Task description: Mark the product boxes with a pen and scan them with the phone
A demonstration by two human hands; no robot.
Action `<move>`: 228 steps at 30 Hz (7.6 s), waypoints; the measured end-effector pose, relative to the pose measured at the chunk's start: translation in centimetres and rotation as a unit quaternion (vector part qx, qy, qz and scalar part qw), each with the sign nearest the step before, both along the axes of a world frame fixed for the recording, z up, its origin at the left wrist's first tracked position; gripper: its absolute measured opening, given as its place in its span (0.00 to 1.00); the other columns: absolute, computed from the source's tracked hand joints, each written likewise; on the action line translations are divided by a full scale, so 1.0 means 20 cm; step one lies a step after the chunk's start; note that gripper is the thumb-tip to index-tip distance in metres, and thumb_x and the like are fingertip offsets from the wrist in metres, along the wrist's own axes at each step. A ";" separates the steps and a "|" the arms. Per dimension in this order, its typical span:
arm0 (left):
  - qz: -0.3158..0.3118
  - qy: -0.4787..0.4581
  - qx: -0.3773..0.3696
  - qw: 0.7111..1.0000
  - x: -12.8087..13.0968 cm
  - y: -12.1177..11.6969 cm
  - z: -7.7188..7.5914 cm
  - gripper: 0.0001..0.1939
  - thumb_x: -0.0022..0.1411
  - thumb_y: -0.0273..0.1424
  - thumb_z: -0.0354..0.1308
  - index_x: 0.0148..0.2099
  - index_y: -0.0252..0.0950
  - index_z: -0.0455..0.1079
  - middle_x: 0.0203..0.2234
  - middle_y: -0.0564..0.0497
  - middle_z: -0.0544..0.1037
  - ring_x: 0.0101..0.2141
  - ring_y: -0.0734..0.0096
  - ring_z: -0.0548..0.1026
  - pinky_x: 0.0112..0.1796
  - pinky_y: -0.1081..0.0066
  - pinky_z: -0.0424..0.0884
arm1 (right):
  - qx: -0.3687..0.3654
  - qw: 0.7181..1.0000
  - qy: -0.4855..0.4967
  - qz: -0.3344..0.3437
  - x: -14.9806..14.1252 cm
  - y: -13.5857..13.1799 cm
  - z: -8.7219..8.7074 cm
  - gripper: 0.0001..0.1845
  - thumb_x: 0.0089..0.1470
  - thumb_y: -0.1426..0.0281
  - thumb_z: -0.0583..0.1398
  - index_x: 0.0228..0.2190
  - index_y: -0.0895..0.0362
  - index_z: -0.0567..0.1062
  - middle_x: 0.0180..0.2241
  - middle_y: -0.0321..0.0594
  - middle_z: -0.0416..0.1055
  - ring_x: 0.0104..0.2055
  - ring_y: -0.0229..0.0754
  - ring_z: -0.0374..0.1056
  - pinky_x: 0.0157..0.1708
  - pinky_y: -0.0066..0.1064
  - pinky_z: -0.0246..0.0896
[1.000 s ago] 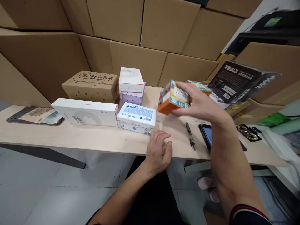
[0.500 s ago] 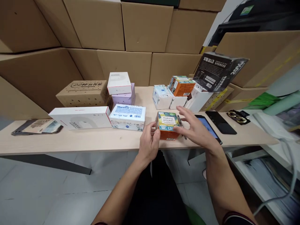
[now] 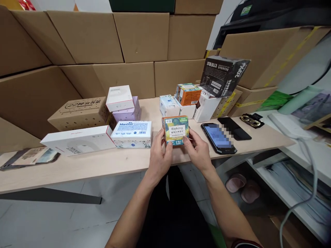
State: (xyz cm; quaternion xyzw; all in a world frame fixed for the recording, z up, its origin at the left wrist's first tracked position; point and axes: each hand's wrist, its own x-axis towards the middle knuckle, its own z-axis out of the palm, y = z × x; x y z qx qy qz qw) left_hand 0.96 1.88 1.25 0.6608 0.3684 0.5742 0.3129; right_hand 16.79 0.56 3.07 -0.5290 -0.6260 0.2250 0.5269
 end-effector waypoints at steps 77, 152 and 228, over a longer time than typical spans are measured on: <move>0.154 0.006 0.123 0.980 0.00 -0.02 -0.09 0.25 0.58 0.21 0.57 0.57 0.40 0.65 0.50 0.44 0.69 0.53 0.60 0.72 0.55 0.54 0.73 | 0.129 0.988 -0.078 -0.033 -0.02 0.00 -0.14 0.35 0.61 0.60 0.58 0.66 0.54 0.59 0.52 0.51 0.67 0.47 0.48 0.69 0.45 0.45 0.73; 0.162 0.141 0.184 0.959 0.01 -0.03 -0.02 0.16 0.62 0.23 0.59 0.52 0.38 0.72 0.53 0.42 0.65 0.57 0.59 0.69 0.53 0.60 0.73 | 0.128 0.947 0.295 -0.005 0.12 0.11 0.09 0.15 0.63 0.57 0.57 0.41 0.54 0.74 0.29 0.37 0.78 0.30 0.39 0.75 0.34 0.34 0.70; 0.165 0.149 0.185 0.957 0.01 -0.03 -0.02 0.10 0.65 0.27 0.59 0.49 0.39 0.71 0.50 0.43 0.74 0.52 0.61 0.75 0.54 0.56 0.73 | 0.090 0.982 0.165 -0.034 -0.08 0.22 0.15 0.13 0.61 0.57 0.60 0.33 0.53 0.69 0.25 0.30 0.69 0.19 0.31 0.61 0.20 0.25 0.57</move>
